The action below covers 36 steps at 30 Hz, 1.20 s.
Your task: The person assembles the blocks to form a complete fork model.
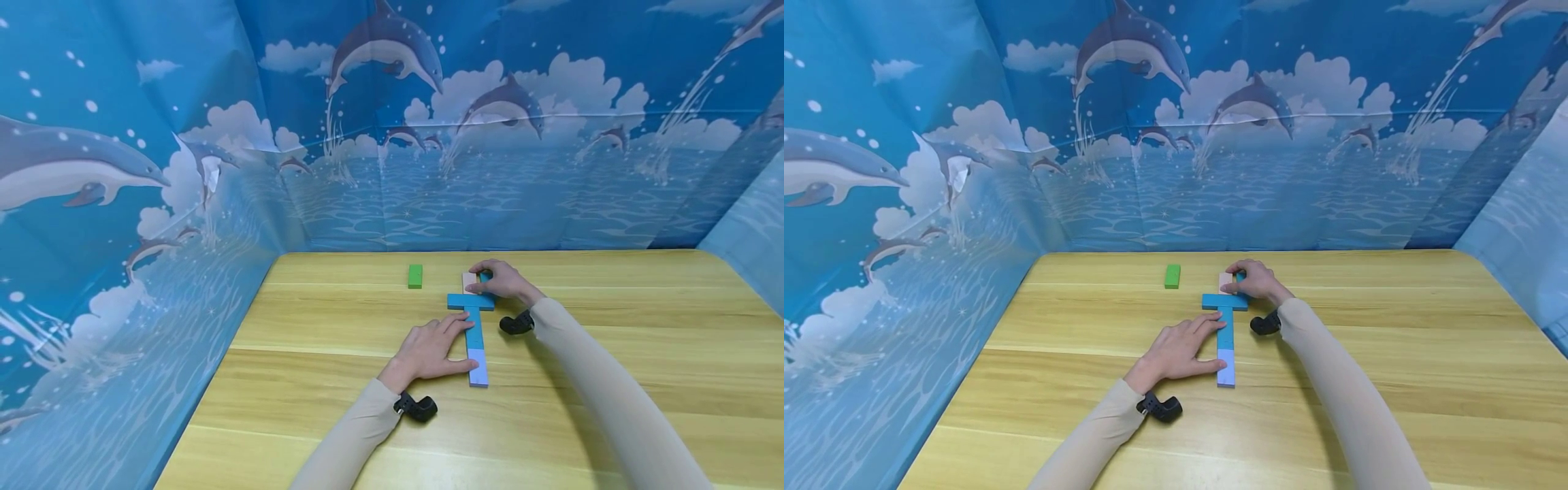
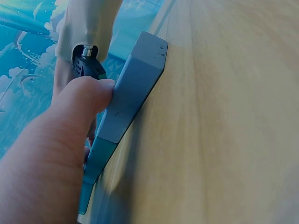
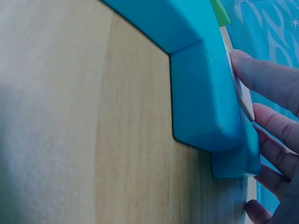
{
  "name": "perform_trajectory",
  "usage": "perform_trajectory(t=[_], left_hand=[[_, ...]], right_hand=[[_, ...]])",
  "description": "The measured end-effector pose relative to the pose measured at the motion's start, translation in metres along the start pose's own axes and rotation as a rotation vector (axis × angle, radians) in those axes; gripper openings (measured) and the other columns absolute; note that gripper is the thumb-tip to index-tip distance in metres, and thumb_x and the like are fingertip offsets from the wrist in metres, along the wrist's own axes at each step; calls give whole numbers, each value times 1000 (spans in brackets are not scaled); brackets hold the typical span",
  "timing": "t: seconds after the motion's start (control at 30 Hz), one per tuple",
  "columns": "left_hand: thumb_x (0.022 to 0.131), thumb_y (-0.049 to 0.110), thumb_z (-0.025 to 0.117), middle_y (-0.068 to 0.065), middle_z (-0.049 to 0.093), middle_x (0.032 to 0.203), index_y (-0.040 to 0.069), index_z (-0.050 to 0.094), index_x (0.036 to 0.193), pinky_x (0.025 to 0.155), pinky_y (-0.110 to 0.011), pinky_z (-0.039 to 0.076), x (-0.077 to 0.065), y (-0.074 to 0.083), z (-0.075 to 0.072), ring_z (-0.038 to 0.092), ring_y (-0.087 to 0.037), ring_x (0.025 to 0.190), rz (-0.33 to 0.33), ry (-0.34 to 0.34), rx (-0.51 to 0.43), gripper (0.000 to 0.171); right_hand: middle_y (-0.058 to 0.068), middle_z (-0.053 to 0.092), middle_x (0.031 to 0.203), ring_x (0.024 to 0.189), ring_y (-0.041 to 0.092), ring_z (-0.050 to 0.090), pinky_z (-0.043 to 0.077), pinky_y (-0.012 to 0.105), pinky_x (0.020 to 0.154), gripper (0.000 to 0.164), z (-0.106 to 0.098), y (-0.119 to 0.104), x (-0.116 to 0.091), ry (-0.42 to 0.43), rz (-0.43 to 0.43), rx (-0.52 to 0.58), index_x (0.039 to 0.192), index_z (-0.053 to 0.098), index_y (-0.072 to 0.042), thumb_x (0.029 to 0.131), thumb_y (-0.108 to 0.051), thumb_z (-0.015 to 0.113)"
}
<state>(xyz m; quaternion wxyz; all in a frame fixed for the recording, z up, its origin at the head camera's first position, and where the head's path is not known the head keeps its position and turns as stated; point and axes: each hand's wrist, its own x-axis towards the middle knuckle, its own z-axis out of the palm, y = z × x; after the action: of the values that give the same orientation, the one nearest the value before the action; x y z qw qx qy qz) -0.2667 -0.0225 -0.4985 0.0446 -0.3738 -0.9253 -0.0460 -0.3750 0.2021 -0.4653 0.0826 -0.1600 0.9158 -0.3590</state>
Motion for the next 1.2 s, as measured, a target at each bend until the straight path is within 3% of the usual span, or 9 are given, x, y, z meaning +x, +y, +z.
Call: perform_trajectory(t=[0.33, 0.57, 0.63, 0.83, 0.97, 1.2], left_hand=[[85, 75, 37, 14, 23, 152, 31, 31, 148, 62, -19, 40, 1, 2, 1, 51, -12, 110, 3, -3, -14, 78], [84, 76, 36, 14, 22, 153, 31, 30, 149, 60, -18, 37, 0, 3, 2, 51, -12, 111, 2, -8, -28, 79], [84, 76, 35, 14, 22, 153, 31, 29, 149, 60, -18, 37, 1, 3, 2, 51, -12, 111, 3, -10, -27, 79], [84, 76, 35, 14, 22, 152, 32, 29, 149, 60, -19, 38, 1, 3, 1, 51, -12, 110, 3, -8, -13, 79], [84, 76, 35, 14, 22, 152, 32, 29, 149, 61, -19, 39, 1, 1, 0, 51, -12, 109, 2, -7, -9, 79], [84, 77, 34, 13, 22, 153, 32, 28, 150, 60, -20, 40, 0, -1, 1, 52, -13, 109, 1, -6, -3, 79]], right_hand=[[22, 49, 129, 119, 40, 43, 35, 55, 95, 57, 0, 3, -3, 7, -1, 18, 130, 54, 0, 87, -34, 70], [22, 44, 137, 125, 41, 38, 34, 56, 97, 60, -3, 4, -14, 44, -4, 88, 138, 46, -3, 94, -41, 58], [22, 43, 138, 126, 41, 38, 34, 56, 97, 57, -5, 4, -20, 71, -38, 76, 137, 48, -2, 95, -40, 56], [19, 54, 124, 115, 38, 48, 37, 55, 93, 42, -10, 2, -36, 148, -223, -73, 122, 62, -1, 92, -30, 64], [19, 55, 124, 117, 40, 46, 35, 58, 94, 43, -10, -2, -48, 107, -295, -205, 121, 63, -3, 89, -32, 68], [20, 49, 133, 122, 42, 43, 29, 62, 97, 56, -1, -11, -63, 40, -297, -425, 133, 55, -6, 90, -40, 65]])
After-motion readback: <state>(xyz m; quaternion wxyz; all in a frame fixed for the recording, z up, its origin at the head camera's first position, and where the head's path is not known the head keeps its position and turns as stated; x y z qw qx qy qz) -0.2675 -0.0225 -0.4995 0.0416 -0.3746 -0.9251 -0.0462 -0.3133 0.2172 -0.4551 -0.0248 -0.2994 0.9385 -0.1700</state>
